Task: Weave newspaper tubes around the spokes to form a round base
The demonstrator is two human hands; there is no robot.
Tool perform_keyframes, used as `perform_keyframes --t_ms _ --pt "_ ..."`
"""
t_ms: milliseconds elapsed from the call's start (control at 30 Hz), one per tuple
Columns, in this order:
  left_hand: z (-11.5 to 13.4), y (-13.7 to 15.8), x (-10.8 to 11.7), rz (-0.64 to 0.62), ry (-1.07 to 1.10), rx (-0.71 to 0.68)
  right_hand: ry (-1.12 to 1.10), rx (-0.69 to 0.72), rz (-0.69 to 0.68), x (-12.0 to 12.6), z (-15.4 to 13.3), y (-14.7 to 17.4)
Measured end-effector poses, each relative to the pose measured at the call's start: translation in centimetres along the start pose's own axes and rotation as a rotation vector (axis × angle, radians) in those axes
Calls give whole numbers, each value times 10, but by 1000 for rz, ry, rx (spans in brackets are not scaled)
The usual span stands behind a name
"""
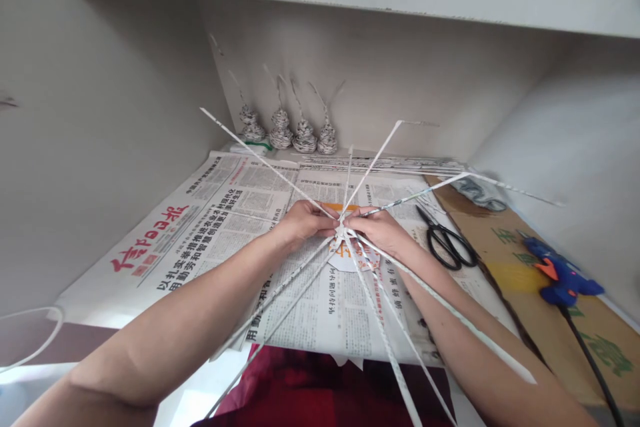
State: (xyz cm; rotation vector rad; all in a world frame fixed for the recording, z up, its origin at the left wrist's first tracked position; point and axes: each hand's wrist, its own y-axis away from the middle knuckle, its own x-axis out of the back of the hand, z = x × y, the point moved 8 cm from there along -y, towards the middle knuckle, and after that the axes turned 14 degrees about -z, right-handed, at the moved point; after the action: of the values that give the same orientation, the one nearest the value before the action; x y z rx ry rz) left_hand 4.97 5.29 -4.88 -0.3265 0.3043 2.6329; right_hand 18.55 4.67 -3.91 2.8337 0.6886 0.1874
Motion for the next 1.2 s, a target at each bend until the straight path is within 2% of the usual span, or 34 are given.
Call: perform_keyframes --t_ms 200,433,733,1033,1200 --pt "-1 1 -2 -26 60 69 7 -6 24 -1 -4 2" --pt "-1 0 -3 -38 61 23 34 17 22 1 -2 -1" --pt "9 2 -5 14 -115 -104 32 10 26 3 1 -3" --pt "8 2 -5 15 -175 -81 -2 4 -38 0 2 -2" --pt "10 3 -5 39 -243 -93 -157 -40 -79 -2 7 -4"
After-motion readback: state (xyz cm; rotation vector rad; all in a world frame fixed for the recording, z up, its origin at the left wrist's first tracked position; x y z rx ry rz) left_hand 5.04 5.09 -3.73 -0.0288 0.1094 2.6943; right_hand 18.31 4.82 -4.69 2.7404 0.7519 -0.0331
